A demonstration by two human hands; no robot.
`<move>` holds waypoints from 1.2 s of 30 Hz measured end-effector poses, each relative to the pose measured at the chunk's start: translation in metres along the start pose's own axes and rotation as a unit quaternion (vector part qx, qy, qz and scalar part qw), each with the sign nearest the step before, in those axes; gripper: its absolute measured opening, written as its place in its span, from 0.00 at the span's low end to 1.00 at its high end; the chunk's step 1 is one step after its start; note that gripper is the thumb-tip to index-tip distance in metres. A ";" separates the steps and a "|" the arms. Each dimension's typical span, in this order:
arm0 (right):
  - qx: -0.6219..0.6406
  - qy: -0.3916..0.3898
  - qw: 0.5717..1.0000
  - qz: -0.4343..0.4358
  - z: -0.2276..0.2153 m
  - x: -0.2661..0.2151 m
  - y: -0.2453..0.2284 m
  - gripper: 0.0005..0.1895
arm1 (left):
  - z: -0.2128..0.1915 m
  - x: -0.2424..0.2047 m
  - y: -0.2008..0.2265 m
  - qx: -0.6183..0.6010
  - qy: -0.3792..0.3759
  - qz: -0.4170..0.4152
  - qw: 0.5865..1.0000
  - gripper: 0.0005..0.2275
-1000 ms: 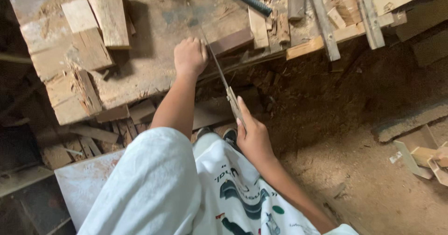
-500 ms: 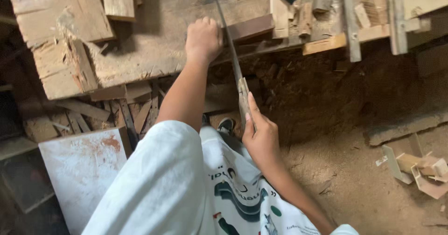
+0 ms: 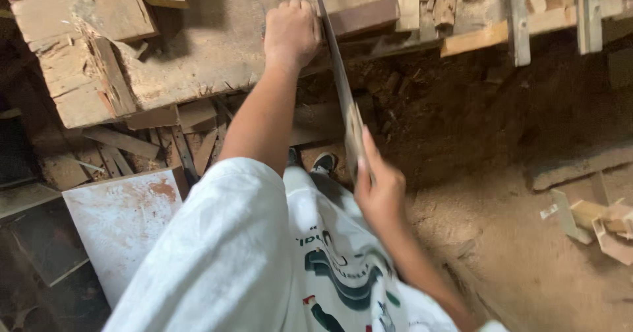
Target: The person hammers nails into small wooden blocks on a workbench, then uses a hand saw to cut a reddish-brown block. The person continues hammering nails into the cut pieces.
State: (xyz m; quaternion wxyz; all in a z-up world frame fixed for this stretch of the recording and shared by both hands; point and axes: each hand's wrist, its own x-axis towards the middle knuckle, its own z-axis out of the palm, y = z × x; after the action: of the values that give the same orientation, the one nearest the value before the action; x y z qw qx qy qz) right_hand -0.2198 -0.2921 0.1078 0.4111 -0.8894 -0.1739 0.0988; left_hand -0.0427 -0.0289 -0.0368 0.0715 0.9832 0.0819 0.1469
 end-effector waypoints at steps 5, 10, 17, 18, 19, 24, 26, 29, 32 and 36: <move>-0.001 0.034 0.998 -0.053 0.017 0.029 0.012 0.29 | 0.004 -0.001 -0.003 0.013 -0.013 0.036 0.999 0.14; 0.006 0.029 0.996 -0.089 0.005 0.007 -0.010 0.28 | 0.004 -0.003 0.001 0.000 -0.023 0.005 1.000 0.11; -0.035 0.005 0.999 0.002 0.015 0.033 -0.005 0.29 | 0.003 -0.002 -0.001 -0.001 -0.025 0.001 1.000 0.13; -0.049 0.000 0.999 -0.014 0.014 0.028 -0.003 0.29 | 0.002 0.000 -0.002 -0.001 -0.020 -0.001 1.000 0.13; -0.033 0.017 0.997 -0.067 0.011 0.020 -0.003 0.30 | 0.001 0.001 -0.001 0.000 -0.016 -0.003 1.000 0.13; -0.013 0.027 0.998 -0.048 0.006 0.027 -0.003 0.33 | -0.006 0.003 0.000 -0.003 -0.004 0.020 1.000 0.13; 0.007 0.019 0.999 -0.038 0.015 0.041 0.000 0.33 | -0.005 -0.002 0.000 -0.005 -0.066 0.026 0.997 0.13; 0.011 0.017 0.998 -0.055 0.020 0.043 0.000 0.33 | -0.006 0.002 -0.002 0.016 -0.028 0.000 0.999 0.15; 0.014 0.006 0.997 -0.076 0.006 0.006 -0.001 0.32 | -0.010 0.003 0.002 -0.012 -0.054 -0.011 0.998 0.14; 0.014 0.010 1.000 -0.002 0.016 0.020 0.017 0.31 | -0.016 0.003 0.004 -0.029 -0.117 0.002 0.993 0.15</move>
State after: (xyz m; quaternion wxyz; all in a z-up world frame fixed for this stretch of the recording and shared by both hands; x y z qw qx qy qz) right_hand -0.2024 -0.2827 0.0839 0.4257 -0.8840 -0.1702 0.0918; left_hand -0.0443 -0.0309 -0.0205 0.1087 0.9913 0.0667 0.0333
